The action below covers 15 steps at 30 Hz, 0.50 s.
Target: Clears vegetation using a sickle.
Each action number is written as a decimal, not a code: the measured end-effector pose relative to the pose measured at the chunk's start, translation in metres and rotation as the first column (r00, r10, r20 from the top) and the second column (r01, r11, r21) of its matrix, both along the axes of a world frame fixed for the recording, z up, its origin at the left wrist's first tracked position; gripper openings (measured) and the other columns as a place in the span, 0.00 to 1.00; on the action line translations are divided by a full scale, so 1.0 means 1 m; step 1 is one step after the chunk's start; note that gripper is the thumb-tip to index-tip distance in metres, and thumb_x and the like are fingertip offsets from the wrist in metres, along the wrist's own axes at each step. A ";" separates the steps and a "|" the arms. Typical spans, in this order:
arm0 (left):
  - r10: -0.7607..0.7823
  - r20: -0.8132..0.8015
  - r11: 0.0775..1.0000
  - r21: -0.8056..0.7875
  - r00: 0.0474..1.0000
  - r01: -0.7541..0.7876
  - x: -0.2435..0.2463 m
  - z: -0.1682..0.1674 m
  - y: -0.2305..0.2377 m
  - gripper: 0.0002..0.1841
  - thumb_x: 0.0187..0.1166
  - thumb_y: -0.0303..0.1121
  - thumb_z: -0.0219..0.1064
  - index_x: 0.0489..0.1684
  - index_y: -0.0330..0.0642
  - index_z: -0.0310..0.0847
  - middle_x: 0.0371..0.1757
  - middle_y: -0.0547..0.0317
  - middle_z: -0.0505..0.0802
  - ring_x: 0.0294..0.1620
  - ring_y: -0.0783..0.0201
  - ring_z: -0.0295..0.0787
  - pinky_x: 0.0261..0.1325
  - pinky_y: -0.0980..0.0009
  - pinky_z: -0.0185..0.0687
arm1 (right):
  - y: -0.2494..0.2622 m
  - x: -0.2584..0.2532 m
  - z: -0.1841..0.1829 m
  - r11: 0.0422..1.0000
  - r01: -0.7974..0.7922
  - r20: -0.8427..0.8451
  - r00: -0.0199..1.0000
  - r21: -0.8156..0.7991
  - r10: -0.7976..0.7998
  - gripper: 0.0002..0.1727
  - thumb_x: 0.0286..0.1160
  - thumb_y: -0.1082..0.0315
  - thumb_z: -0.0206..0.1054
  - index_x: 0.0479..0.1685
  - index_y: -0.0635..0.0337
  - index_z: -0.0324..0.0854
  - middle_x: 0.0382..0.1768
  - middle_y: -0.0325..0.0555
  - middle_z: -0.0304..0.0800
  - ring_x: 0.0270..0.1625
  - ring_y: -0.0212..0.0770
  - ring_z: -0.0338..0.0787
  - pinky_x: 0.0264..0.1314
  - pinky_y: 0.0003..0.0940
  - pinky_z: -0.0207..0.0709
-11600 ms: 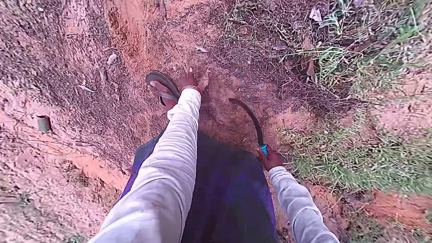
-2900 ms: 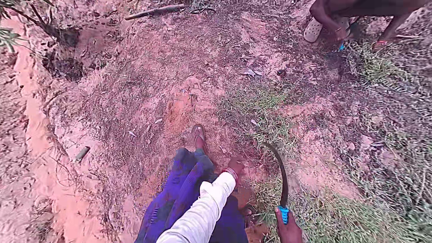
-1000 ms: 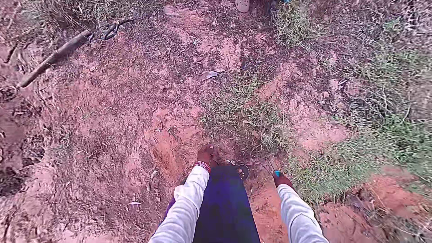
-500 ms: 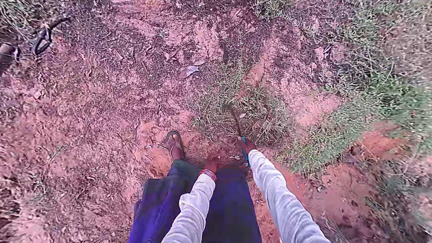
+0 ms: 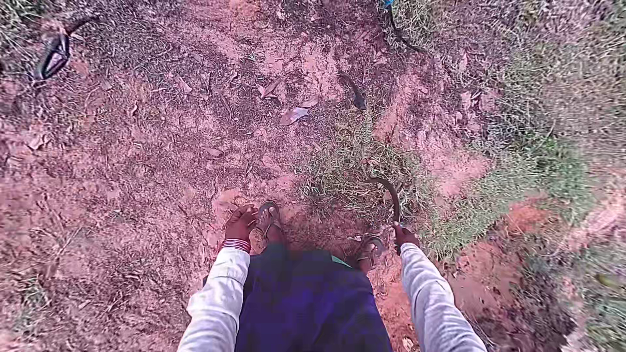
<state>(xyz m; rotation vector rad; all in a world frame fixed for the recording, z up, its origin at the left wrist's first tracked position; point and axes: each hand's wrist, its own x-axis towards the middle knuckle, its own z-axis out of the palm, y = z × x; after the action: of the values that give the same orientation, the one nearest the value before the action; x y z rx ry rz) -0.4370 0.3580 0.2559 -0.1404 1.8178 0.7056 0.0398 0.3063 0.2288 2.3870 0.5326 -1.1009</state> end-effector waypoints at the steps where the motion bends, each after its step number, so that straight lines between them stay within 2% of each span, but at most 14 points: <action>1: -0.010 0.009 1.000 0.007 1.000 0.010 0.003 0.000 0.001 0.14 0.92 0.24 0.50 0.68 0.28 0.72 0.52 0.46 0.86 0.42 0.64 0.86 0.47 0.70 0.82 | -0.010 -0.001 0.002 1.000 0.018 0.025 1.000 0.023 -0.019 0.35 0.94 0.43 0.44 0.72 0.66 0.79 0.63 0.71 0.86 0.66 0.67 0.87 0.70 0.64 0.74; 2: -0.008 0.007 1.000 0.011 1.000 0.007 0.005 0.000 0.000 0.14 0.92 0.24 0.51 0.68 0.28 0.72 0.51 0.47 0.86 0.41 0.64 0.86 0.46 0.70 0.82 | -0.019 -0.005 0.006 0.999 0.027 0.047 0.998 0.045 -0.029 0.35 0.94 0.43 0.45 0.71 0.66 0.81 0.62 0.71 0.88 0.64 0.67 0.88 0.68 0.65 0.75; 3: 0.007 -0.001 1.000 0.018 1.000 -0.007 0.009 -0.003 0.001 0.13 0.92 0.24 0.51 0.66 0.28 0.73 0.49 0.48 0.86 0.40 0.64 0.86 0.45 0.70 0.82 | -0.024 -0.013 0.012 0.997 0.037 0.063 0.997 0.068 -0.041 0.34 0.94 0.44 0.47 0.71 0.66 0.81 0.63 0.72 0.87 0.67 0.69 0.86 0.72 0.66 0.71; 5: 0.031 -0.017 0.999 0.009 0.999 -0.031 0.023 -0.009 -0.002 0.12 0.92 0.24 0.51 0.65 0.27 0.73 0.47 0.48 0.86 0.39 0.64 0.85 0.45 0.70 0.83 | -0.039 -0.030 0.019 0.991 0.014 0.108 0.994 0.129 -0.029 0.34 0.93 0.45 0.51 0.74 0.68 0.79 0.62 0.75 0.86 0.68 0.72 0.85 0.73 0.67 0.70; 7: 0.027 -0.020 0.999 -0.030 0.999 -0.027 0.046 -0.017 -0.008 0.14 0.93 0.24 0.51 0.68 0.25 0.71 0.50 0.44 0.85 0.40 0.62 0.84 0.47 0.68 0.82 | -0.049 -0.050 0.020 0.979 0.034 0.114 0.992 0.201 -0.058 0.33 0.94 0.47 0.50 0.78 0.70 0.74 0.66 0.80 0.83 0.71 0.76 0.82 0.75 0.69 0.67; 9: -0.026 -0.024 0.998 -0.059 0.999 0.024 0.080 -0.036 -0.015 0.15 0.92 0.23 0.52 0.70 0.23 0.70 0.54 0.39 0.85 0.42 0.60 0.84 0.49 0.66 0.82 | -0.054 -0.059 0.012 0.947 0.096 0.058 0.991 0.306 -0.119 0.31 0.95 0.53 0.50 0.75 0.76 0.75 0.68 0.83 0.79 0.75 0.77 0.78 0.81 0.68 0.60; 11: -0.161 -0.015 0.983 -0.095 0.987 0.159 0.123 -0.059 -0.033 0.15 0.89 0.22 0.56 0.69 0.23 0.73 0.57 0.36 0.87 0.45 0.57 0.88 0.51 0.64 0.85 | -0.079 -0.061 0.009 0.919 0.163 -0.037 0.986 0.360 -0.161 0.29 0.96 0.57 0.49 0.75 0.78 0.73 0.66 0.83 0.80 0.69 0.74 0.82 0.77 0.65 0.67; 12: -0.264 0.001 0.958 -0.119 0.965 0.262 0.146 -0.066 -0.036 0.15 0.89 0.21 0.56 0.69 0.22 0.74 0.59 0.33 0.87 0.50 0.54 0.89 0.56 0.61 0.85 | -0.089 -0.066 0.009 0.899 0.207 -0.083 0.978 0.387 -0.189 0.28 0.96 0.58 0.49 0.73 0.79 0.74 0.57 0.79 0.85 0.57 0.67 0.89 0.67 0.61 0.76; 13: -0.380 0.035 0.914 -0.138 0.924 0.381 0.170 -0.075 -0.033 0.16 0.89 0.20 0.56 0.70 0.21 0.74 0.63 0.30 0.87 0.56 0.49 0.88 0.63 0.58 0.83 | -0.097 -0.071 0.004 0.863 0.259 -0.160 0.965 0.433 -0.209 0.28 0.96 0.59 0.47 0.69 0.81 0.74 0.40 0.68 0.87 0.36 0.53 0.89 0.46 0.49 0.83; 14: -0.535 0.084 0.825 -0.160 0.840 0.542 0.194 -0.087 -0.033 0.17 0.88 0.20 0.57 0.71 0.21 0.75 0.68 0.29 0.86 0.65 0.46 0.87 0.72 0.55 0.79 | -0.109 -0.072 0.000 0.817 0.352 -0.273 0.929 0.457 -0.249 0.28 0.96 0.59 0.44 0.67 0.82 0.71 0.28 0.56 0.83 0.24 0.41 0.84 0.32 0.39 0.83; 15: -0.720 0.153 0.654 -0.175 0.677 0.736 0.218 -0.100 -0.034 0.18 0.89 0.23 0.58 0.73 0.24 0.76 0.73 0.31 0.85 0.75 0.44 0.83 0.80 0.54 0.74 | -0.123 -0.073 -0.004 0.763 0.450 -0.378 0.879 0.464 -0.289 0.28 0.96 0.59 0.42 0.65 0.83 0.70 0.23 0.48 0.80 0.19 0.34 0.81 0.25 0.33 0.80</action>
<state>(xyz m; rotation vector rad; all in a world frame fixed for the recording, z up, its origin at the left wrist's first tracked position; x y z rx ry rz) -0.2192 0.3238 0.1557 0.4133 1.6785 -0.0909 -0.0331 0.1834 0.2247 2.9345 0.5241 -1.6801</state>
